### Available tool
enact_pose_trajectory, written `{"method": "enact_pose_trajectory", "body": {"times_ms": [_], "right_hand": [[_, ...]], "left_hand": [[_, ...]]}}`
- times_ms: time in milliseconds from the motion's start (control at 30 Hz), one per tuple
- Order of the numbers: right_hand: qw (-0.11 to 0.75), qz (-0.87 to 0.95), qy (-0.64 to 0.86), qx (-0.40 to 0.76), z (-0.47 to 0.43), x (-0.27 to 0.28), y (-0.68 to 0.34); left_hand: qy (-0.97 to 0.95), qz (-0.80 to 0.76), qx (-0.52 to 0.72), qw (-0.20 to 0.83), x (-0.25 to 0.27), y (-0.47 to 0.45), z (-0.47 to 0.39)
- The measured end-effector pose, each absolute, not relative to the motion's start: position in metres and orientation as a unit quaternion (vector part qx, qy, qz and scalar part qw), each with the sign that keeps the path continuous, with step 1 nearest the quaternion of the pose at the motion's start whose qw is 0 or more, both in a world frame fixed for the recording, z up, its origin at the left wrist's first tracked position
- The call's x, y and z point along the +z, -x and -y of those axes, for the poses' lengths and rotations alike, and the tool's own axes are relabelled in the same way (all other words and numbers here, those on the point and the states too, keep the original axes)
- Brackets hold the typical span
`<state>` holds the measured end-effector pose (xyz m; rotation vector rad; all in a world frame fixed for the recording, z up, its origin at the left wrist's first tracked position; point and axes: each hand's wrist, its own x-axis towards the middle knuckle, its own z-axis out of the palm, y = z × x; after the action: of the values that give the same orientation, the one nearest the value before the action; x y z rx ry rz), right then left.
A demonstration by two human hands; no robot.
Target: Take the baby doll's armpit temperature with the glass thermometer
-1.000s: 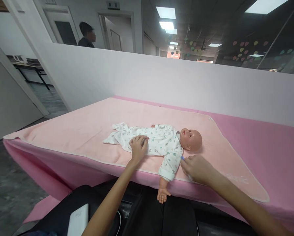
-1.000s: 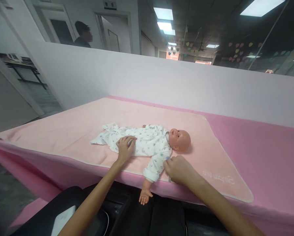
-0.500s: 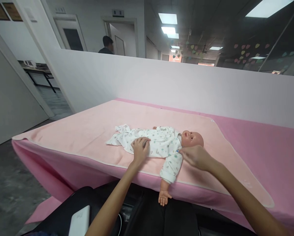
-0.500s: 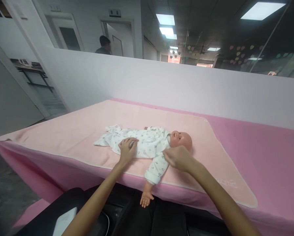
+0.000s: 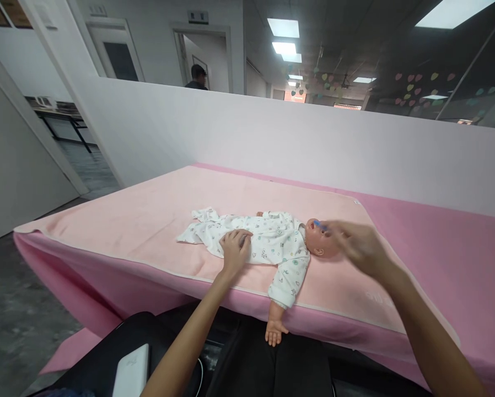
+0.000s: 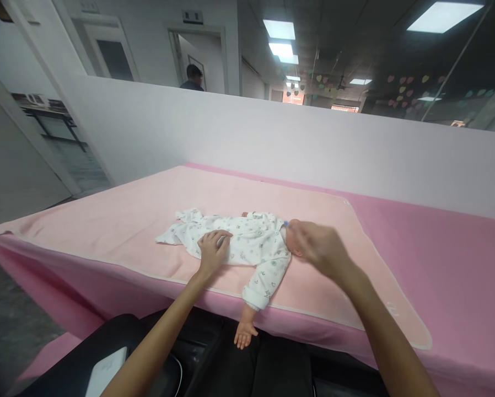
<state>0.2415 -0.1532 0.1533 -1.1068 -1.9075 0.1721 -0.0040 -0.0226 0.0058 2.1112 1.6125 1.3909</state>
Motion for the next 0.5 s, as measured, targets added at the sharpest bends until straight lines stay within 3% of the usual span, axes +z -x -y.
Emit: {"method": "enact_pose_trajectory", "body": {"times_ms": [67,133,367,500], "right_hand": [[0.543,0.717,0.426,0.102,0.161,0.167,-0.255],[0.571,0.702,0.407,0.122,0.165,0.164,-0.251],[0.451,0.772,0.432,0.118,0.156,0.127,-0.222],[0.585,0.680,0.417,0.146,0.156,0.155,-0.254]], "left_hand": [[-0.701,-0.538,0.462,0.074,0.007,0.004,0.023],[-0.700,-0.540,0.461,0.076,0.007,0.003,0.023],[-0.705,-0.532,0.463,0.070,0.004,0.005,0.020],[-0.707,-0.532,0.460,0.070,0.004,0.005,0.021]]}}
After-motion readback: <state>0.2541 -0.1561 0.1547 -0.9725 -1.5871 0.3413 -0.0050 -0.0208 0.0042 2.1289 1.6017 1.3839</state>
